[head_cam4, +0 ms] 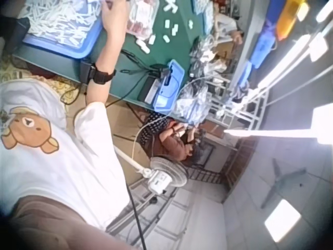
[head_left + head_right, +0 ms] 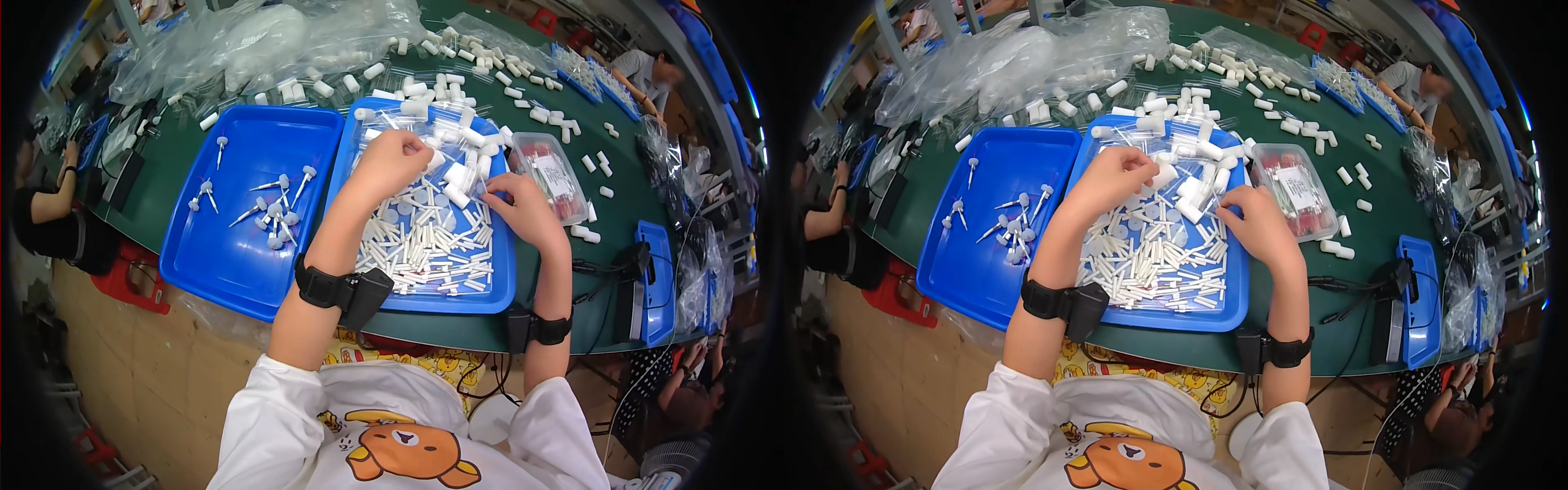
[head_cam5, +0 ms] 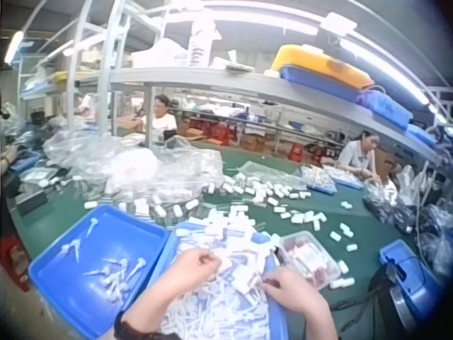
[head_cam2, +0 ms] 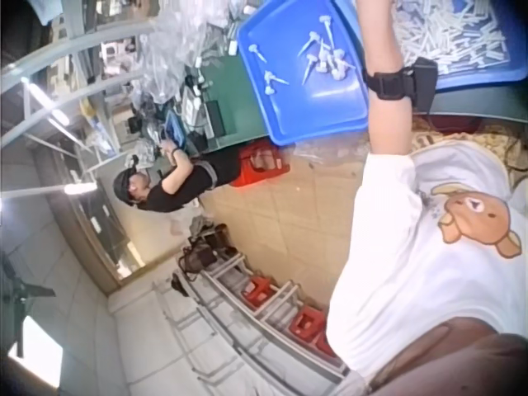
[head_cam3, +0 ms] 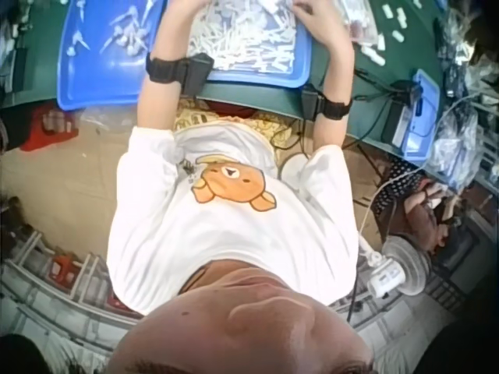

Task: Assembling small white plastic components by inserting a thin rod through a cylindrical piece and attaching a base.

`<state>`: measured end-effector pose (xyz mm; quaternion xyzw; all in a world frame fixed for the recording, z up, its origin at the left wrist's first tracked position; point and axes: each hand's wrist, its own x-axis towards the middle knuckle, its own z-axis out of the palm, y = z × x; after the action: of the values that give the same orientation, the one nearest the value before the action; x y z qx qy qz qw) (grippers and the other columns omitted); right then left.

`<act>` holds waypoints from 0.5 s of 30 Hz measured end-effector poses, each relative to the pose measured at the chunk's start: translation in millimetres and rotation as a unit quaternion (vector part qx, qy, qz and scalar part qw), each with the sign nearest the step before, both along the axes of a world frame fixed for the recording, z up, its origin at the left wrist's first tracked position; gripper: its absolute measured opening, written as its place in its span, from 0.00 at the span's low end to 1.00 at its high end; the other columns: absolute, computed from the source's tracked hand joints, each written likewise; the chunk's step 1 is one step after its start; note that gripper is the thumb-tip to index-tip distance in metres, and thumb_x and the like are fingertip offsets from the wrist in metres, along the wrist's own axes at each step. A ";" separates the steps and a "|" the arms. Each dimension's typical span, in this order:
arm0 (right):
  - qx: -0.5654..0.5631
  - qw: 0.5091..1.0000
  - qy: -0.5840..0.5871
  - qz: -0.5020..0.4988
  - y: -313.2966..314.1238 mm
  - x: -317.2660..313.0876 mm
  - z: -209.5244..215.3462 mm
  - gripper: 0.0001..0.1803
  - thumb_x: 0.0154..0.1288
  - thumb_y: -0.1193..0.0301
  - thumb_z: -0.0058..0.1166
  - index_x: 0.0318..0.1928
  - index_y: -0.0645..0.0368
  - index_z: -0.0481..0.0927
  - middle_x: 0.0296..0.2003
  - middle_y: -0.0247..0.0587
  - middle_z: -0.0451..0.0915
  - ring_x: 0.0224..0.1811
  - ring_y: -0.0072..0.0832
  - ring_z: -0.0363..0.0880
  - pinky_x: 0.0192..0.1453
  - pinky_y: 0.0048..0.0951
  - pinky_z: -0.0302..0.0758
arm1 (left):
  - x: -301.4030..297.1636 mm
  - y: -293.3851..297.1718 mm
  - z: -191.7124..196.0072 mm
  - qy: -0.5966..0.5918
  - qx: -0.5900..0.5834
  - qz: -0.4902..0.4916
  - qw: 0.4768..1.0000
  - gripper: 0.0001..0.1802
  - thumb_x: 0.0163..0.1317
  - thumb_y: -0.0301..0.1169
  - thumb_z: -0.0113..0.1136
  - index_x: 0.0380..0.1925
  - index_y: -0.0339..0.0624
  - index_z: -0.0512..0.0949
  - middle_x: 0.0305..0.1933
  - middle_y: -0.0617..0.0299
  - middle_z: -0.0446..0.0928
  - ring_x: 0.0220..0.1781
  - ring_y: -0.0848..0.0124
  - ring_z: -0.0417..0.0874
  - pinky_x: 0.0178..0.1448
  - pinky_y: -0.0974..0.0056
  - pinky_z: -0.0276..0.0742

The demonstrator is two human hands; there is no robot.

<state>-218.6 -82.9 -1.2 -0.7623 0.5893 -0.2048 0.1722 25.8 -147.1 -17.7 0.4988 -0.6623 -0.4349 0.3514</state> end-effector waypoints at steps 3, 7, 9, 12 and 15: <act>-0.035 0.999 -0.009 0.010 -0.2 -1.9 -9.8 0.09 0.61 0.70 0.61 0.39 0.62 0.86 0.43 0.43 0.83 0.43 0.40 0.72 0.51 0.36 0.71 | -0.7 0.1 1.0 0.024 0.005 0.021 0.999 0.14 0.55 0.37 0.63 0.32 0.35 0.84 0.26 0.58 0.83 0.29 0.70 0.84 0.37 0.66 0.77; -0.043 0.999 -0.026 0.020 -4.3 -0.9 -16.4 0.09 0.61 0.70 0.61 0.39 0.61 0.86 0.42 0.42 0.82 0.43 0.41 0.72 0.51 0.37 0.71 | -0.4 -1.9 1.3 0.054 0.002 0.038 0.998 0.13 0.56 0.36 0.63 0.32 0.34 0.84 0.26 0.59 0.83 0.29 0.72 0.83 0.37 0.66 0.76; -0.040 0.999 -0.008 0.022 -4.9 -2.7 -16.1 0.08 0.61 0.71 0.61 0.38 0.61 0.86 0.43 0.42 0.82 0.43 0.40 0.72 0.51 0.36 0.71 | -1.1 1.0 5.0 0.046 0.023 0.019 0.999 0.13 0.60 0.35 0.61 0.35 0.36 0.83 0.31 0.61 0.82 0.30 0.75 0.80 0.36 0.69 0.74; -0.060 0.998 -0.007 0.022 -2.8 -4.0 -14.7 0.08 0.61 0.71 0.61 0.39 0.61 0.85 0.42 0.42 0.81 0.41 0.39 0.72 0.50 0.34 0.72 | -2.0 6.1 13.5 0.064 0.050 0.000 0.997 0.13 0.63 0.35 0.60 0.38 0.36 0.83 0.35 0.61 0.82 0.31 0.77 0.79 0.37 0.71 0.74; -0.054 0.997 -0.056 0.007 2.4 0.5 -3.3 0.09 0.62 0.71 0.61 0.41 0.62 0.85 0.42 0.42 0.80 0.40 0.35 0.75 0.48 0.31 0.73 | -0.1 9.0 16.6 0.109 0.082 -0.010 0.991 0.15 0.65 0.36 0.59 0.41 0.34 0.81 0.38 0.57 0.82 0.34 0.75 0.81 0.41 0.71 0.77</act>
<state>-218.1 -80.5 -4.4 -0.7622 0.5612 -0.2775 0.1644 25.7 -138.1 -1.1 0.4689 -0.5875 -0.5427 0.3748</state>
